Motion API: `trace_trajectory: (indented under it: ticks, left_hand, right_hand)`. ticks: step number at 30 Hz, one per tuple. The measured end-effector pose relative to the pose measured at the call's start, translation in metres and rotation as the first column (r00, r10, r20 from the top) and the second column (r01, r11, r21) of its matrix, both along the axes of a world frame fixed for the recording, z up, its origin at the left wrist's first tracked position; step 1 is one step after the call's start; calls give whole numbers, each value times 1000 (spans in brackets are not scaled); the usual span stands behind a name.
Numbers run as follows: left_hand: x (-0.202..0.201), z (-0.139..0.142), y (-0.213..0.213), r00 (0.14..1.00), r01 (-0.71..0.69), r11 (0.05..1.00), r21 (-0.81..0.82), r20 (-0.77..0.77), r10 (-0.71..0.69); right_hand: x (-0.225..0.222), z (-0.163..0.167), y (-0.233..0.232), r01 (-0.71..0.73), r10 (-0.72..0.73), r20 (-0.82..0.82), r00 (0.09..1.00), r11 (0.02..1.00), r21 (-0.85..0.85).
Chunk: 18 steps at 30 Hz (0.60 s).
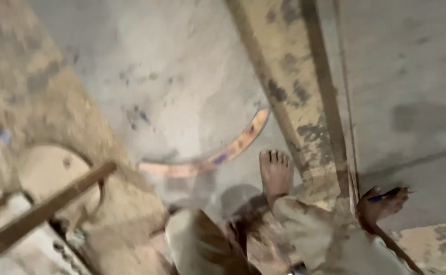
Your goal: The person kneels on the floor and holds a curved wooden template strip against a flat board, repositioning and aligning it repeatedly while tracing along its edge with a pen to mark a curved line on the board.
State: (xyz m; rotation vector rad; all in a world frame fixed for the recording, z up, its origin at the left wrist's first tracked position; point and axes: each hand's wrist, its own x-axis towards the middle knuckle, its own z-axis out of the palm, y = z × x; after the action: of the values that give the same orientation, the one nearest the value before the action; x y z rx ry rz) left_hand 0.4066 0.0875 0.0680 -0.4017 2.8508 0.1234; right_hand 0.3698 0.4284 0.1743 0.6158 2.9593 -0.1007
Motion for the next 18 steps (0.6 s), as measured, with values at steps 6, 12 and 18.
trace_trajectory:
  ticks: [6,12,18]
  left_hand:
    - [34,-3,-46,998,51,995,81,18,-53]
    - [70,2,-84,998,51,989,141,20,-55]
    - [74,-15,-102,998,63,976,206,6,-65]
  right_hand:
    - [14,-12,-23,-15,14,45,999,999,41]
    - [38,0,-64,-150,142,51,989,961,231]
    - [53,-4,-84,-154,151,53,987,986,60]
